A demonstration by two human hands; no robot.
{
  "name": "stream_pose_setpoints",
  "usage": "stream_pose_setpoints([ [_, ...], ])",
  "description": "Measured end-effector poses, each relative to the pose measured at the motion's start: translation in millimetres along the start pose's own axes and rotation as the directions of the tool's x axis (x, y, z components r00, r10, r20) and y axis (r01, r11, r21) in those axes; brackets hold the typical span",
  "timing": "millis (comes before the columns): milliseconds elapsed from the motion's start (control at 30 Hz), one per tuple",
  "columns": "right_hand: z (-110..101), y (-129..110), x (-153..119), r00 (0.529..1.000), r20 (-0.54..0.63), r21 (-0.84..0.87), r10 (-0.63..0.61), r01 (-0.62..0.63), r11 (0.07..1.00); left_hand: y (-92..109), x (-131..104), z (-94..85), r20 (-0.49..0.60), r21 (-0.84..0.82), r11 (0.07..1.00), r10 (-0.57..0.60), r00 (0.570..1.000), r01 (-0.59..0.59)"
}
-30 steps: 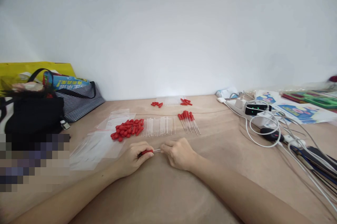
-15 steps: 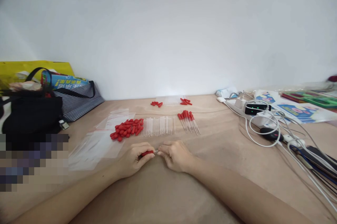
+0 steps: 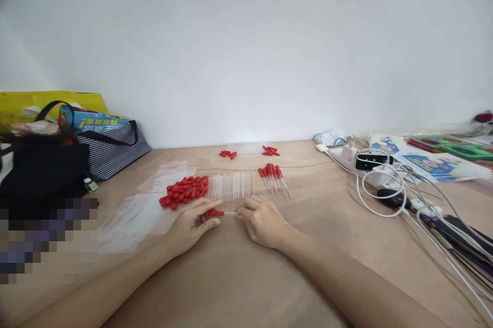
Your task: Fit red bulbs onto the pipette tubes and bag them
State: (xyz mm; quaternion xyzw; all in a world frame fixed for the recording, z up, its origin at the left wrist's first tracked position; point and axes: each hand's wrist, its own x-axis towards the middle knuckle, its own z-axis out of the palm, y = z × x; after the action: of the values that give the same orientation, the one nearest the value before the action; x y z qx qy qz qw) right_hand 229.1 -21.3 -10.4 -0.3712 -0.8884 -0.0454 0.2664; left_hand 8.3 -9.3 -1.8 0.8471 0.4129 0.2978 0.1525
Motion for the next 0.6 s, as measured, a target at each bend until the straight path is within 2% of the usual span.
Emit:
stream_pose_setpoints([
  [67,3,14,0,0.99,-0.069,0.007,0.125,-0.125,0.992,-2,0,0.2,-0.055,0.025,0.997,-0.073,0.996,0.074],
  [100,4,23,1,0.971,-0.115,0.021,0.211,-0.21,0.977,-2,0,0.1,-0.05,0.033,0.995,-0.091,0.995,0.092],
  [167,6,41,5,0.901,-0.225,0.041,0.371,-0.371,0.928,0,1,-0.5,0.016,0.036,0.997,-0.075,0.997,0.075],
  [233,7,56,10,0.83,-0.261,0.03,0.493,-0.504,0.863,2,2,-1.4,0.085,0.03,0.999,-0.032,0.996,0.03],
  [333,8,66,17,0.785,-0.206,-0.05,0.585,-0.605,0.795,5,2,-2.5,0.097,0.026,1.0,-0.006,0.995,0.004],
  [467,11,65,22,0.756,-0.104,-0.172,0.646,-0.653,0.738,5,1,-2.5,0.093,0.029,0.999,0.013,0.996,-0.016],
  [600,12,63,22,0.735,-0.055,-0.211,0.676,-0.67,0.712,4,2,-2.0,0.098,0.042,0.999,0.002,0.995,-0.006],
])
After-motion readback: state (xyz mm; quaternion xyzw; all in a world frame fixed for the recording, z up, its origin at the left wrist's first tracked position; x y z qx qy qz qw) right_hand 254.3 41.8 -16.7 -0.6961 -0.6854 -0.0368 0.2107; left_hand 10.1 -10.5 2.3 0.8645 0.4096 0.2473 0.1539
